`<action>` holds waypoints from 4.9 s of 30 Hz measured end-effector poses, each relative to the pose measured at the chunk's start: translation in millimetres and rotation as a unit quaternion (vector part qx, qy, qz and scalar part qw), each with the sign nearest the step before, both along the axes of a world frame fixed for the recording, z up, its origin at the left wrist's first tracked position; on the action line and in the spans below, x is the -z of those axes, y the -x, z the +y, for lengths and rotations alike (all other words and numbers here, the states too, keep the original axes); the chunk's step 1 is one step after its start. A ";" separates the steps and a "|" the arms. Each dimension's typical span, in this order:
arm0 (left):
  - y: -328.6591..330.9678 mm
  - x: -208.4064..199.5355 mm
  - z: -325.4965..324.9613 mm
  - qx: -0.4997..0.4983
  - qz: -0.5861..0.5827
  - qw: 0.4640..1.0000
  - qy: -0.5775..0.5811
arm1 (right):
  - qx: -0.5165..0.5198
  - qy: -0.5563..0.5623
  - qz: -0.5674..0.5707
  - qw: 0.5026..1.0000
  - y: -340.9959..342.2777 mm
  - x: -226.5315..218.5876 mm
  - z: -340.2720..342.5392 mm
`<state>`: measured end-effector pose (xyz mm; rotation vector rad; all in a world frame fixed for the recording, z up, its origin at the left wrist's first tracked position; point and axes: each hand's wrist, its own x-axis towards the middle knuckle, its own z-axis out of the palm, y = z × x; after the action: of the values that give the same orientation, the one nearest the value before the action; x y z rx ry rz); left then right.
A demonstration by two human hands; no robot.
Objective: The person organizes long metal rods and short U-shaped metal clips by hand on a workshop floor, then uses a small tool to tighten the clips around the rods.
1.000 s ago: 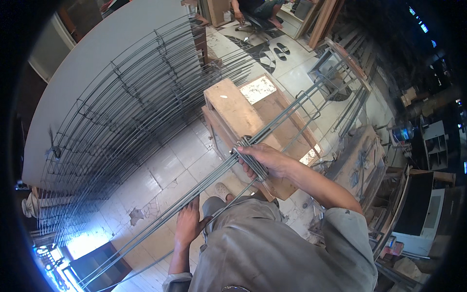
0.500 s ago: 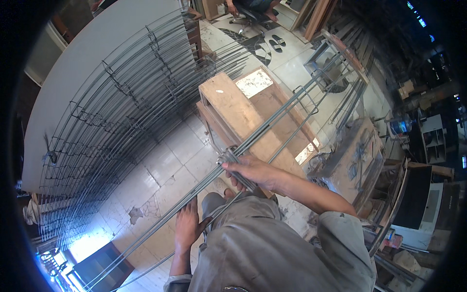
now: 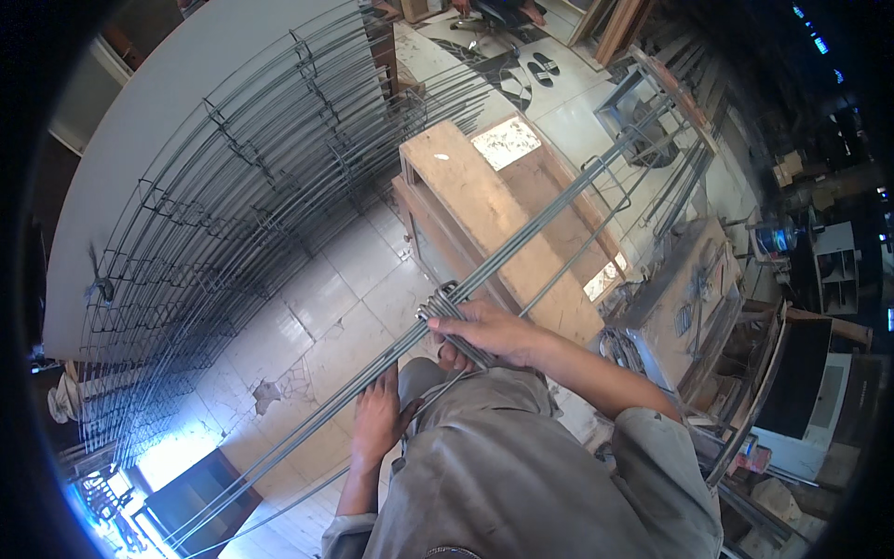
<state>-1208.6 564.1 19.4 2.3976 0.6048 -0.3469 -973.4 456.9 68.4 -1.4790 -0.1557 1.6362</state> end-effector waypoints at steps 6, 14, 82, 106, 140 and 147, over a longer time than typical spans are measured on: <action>7.3 6.6 1.5 0.017 -0.059 0.998 -0.026 | 0.060 0.055 -0.090 0.993 -11.5 14.0 -11.7; 29.7 7.7 0.5 -0.055 -0.133 0.990 0.005 | -0.055 0.017 -0.564 0.824 1.1 23.3 -23.3; 593.9 -62.8 216.3 -0.347 -0.365 0.863 -0.039 | -0.042 0.150 -0.735 0.660 489.3 57.6 153.4; 887.1 -67.1 225.2 -0.462 -0.331 0.817 -0.094 | -0.065 0.357 -0.793 0.489 456.2 86.3 162.6; 1101.9 -75.2 377.4 -0.449 -0.351 0.818 -0.081 | -0.125 0.220 -0.805 0.536 869.8 67.4 288.9; 1130.3 -69.8 353.6 -0.482 -0.332 0.808 -0.064 | -0.121 0.035 -0.720 0.682 995.3 57.8 325.0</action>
<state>-2338.9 917.6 89.2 1.7961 1.3759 0.9466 -1968.8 781.9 10.6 -2.5490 -1.1880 0.2202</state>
